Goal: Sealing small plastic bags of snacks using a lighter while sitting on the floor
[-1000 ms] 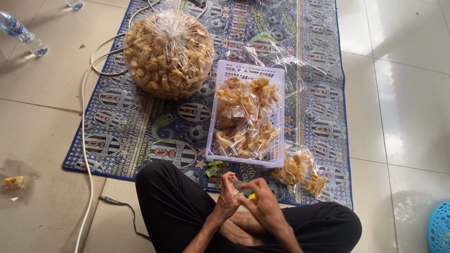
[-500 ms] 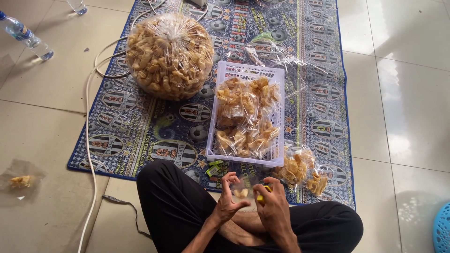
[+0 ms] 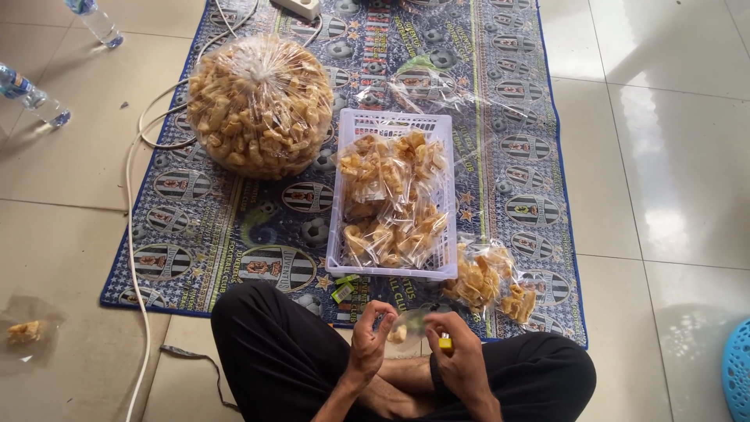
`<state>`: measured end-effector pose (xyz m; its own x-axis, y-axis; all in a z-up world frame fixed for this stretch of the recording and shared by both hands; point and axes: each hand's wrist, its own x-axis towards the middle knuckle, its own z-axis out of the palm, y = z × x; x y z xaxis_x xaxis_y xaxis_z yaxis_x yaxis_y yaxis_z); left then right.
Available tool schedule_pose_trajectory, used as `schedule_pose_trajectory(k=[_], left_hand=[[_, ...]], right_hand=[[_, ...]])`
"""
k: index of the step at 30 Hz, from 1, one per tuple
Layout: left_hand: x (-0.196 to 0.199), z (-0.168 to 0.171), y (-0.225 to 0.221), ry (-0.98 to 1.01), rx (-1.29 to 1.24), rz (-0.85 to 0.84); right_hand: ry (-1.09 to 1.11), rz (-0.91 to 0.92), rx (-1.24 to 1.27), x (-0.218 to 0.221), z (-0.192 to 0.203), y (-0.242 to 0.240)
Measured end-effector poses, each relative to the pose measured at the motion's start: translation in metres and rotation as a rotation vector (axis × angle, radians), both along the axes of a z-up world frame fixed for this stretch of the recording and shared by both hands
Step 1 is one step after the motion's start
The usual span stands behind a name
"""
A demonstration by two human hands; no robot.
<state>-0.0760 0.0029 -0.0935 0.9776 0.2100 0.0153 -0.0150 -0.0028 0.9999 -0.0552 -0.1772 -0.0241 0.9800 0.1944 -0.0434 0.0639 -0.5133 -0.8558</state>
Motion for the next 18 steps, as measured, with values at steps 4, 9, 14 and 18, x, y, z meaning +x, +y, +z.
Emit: schedule_pose_trajectory(k=[4, 9, 14, 18], left_hand=[[0.000, 0.019, -0.008, -0.045, -0.047, 0.042], [0.001, 0.034, -0.016, -0.051, -0.155, 0.084], [0.005, 0.031, -0.011, -0.034, -0.062, 0.119], [0.007, 0.044, -0.010, 0.011, -0.130, 0.082]], right_hand=[[0.158, -0.231, 0.194, -0.002, -0.002, 0.001], [0.009, -0.192, 0.293, 0.003, 0.001, -0.001], [0.097, -0.245, 0.273, 0.008, 0.009, -0.009], [0.142, -0.212, 0.290, 0.010, 0.022, -0.010]])
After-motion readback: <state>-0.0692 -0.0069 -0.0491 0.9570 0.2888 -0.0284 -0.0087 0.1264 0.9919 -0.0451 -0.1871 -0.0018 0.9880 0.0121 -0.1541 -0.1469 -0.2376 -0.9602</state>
